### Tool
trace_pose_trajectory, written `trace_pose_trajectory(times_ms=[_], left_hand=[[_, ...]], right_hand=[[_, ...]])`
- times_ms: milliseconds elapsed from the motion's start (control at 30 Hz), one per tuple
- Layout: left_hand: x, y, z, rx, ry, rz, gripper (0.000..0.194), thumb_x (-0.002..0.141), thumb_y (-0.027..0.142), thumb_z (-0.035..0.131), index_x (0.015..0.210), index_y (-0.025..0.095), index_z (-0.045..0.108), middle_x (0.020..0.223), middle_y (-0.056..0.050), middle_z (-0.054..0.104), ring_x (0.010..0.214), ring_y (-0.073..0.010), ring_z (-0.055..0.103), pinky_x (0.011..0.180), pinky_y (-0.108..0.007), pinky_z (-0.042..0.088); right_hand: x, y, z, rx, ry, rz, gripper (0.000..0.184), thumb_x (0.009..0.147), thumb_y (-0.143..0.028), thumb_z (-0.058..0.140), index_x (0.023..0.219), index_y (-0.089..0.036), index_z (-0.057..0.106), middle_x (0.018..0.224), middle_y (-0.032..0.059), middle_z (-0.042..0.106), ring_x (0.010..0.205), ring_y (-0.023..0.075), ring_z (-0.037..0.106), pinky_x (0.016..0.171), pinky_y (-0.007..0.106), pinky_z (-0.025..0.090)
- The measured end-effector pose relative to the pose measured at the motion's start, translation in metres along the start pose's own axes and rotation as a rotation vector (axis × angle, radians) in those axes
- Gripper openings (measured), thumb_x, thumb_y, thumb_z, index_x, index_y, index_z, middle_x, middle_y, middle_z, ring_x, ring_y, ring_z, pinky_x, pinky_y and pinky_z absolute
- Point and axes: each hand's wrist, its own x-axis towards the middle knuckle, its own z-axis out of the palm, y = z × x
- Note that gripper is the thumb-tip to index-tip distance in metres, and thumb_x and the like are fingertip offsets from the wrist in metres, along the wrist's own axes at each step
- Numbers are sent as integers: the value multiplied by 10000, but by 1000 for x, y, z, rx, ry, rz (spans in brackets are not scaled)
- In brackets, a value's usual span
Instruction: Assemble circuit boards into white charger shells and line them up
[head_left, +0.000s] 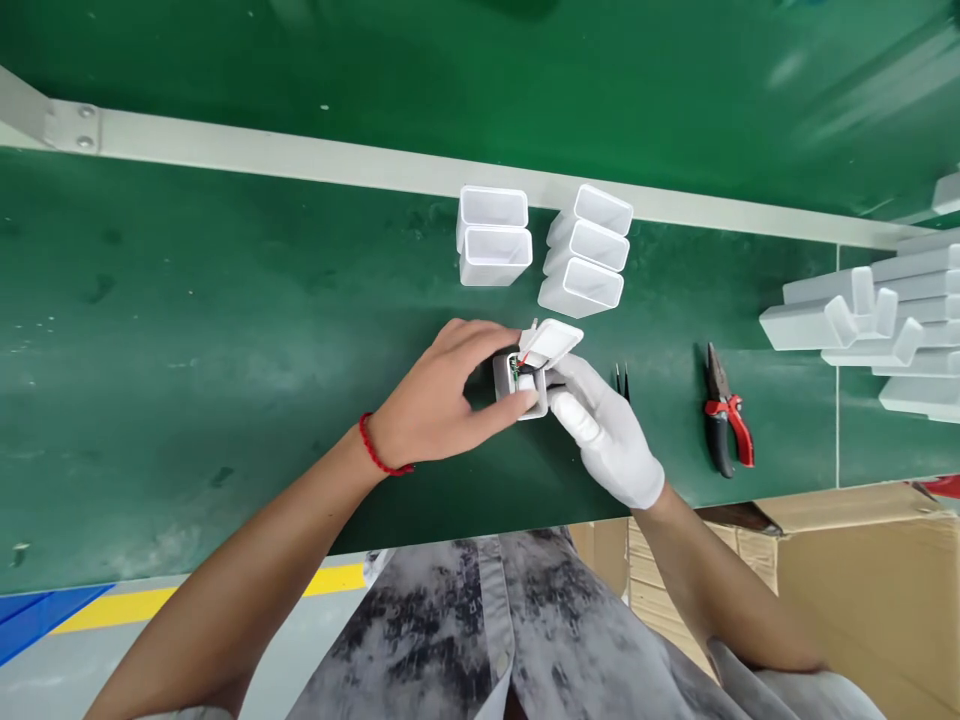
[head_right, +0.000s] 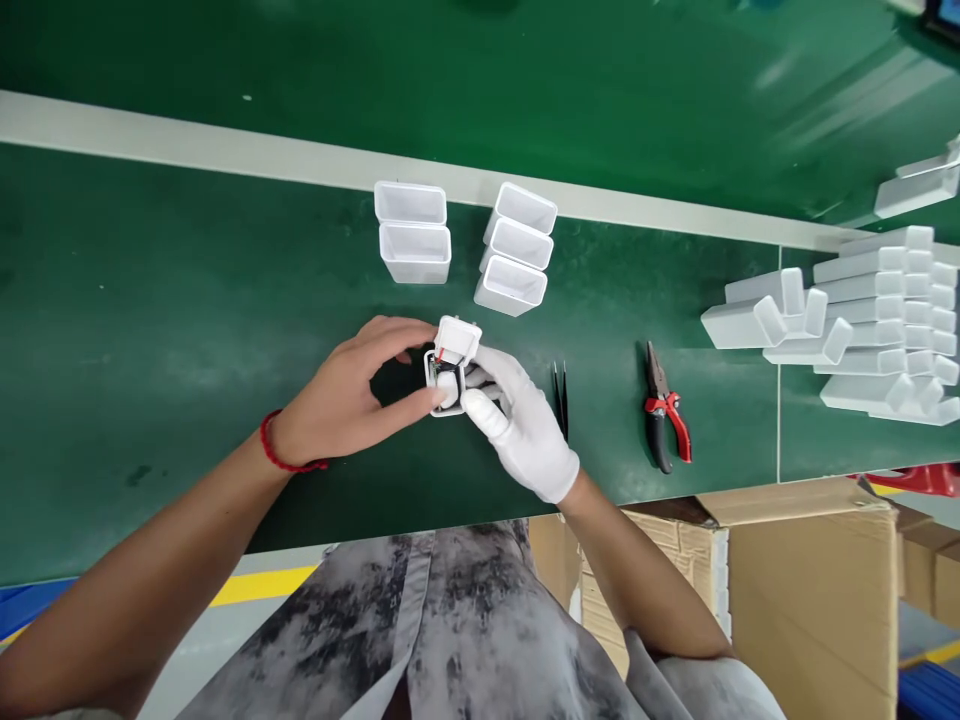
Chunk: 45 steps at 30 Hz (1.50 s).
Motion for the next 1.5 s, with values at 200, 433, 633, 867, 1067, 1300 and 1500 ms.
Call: trace_pose_trajectory(times_ms=[200, 433, 633, 867, 1067, 1300, 1500], left_hand=[[32, 19, 3, 96, 29, -124, 248, 784, 296, 733, 990, 177, 662, 811, -14, 627, 732, -187, 603, 674, -310, 499], [10, 8, 8, -206, 204, 26, 197, 822, 249, 690, 961, 202, 559, 921, -24, 664, 704, -132, 603, 641, -260, 499], [-3, -4, 23, -423, 291, 122, 213, 863, 228, 661, 978, 214, 483, 959, -42, 606, 823, -152, 627, 695, -275, 540], [-5, -12, 28, -499, 330, 212, 203, 857, 179, 667, 972, 212, 503, 978, -63, 595, 847, -154, 652, 637, -242, 554], [-5, -14, 31, -477, 363, 214, 223, 843, 211, 694, 959, 218, 504, 973, -70, 606, 815, -162, 673, 571, -230, 561], [-12, -15, 34, -400, 481, 215, 262, 823, 198, 713, 957, 214, 489, 983, -57, 596, 809, -143, 668, 566, -207, 580], [-13, -15, 36, -383, 483, 217, 266, 819, 199, 720, 968, 211, 500, 981, -58, 605, 829, -146, 683, 610, -212, 603]], right_hand=[[-10, 3, -1, -250, 5, -102, 489, 987, -526, 468, 1351, -218, 580, 1320, 136, 573, 1024, 237, 625, 945, 438, 542], [-9, -4, 0, -2, -61, 32, 594, 972, -553, 473, 1470, -230, 476, 1426, 136, 484, 784, 143, 639, 738, 369, 603], [0, -9, 21, -92, 150, 134, 685, 887, -640, 569, 1392, -177, 571, 1392, 161, 513, 912, 208, 649, 707, 364, 605], [-4, -10, 38, 150, 249, 241, 549, 920, -531, 573, 1423, -312, 547, 1362, 75, 549, 620, 79, 570, 484, 266, 547], [-5, -7, 39, 125, 283, 293, 548, 923, -572, 555, 1415, -332, 566, 1258, 62, 635, 593, 89, 558, 450, 258, 523], [-2, -11, 29, 189, 239, 271, 663, 883, -700, 523, 1362, -251, 621, 1163, 77, 677, 662, 119, 637, 529, 283, 605], [5, -16, 34, 80, 257, 251, 482, 885, -546, 616, 1259, -252, 691, 1336, 82, 596, 527, 42, 545, 395, 229, 511]])
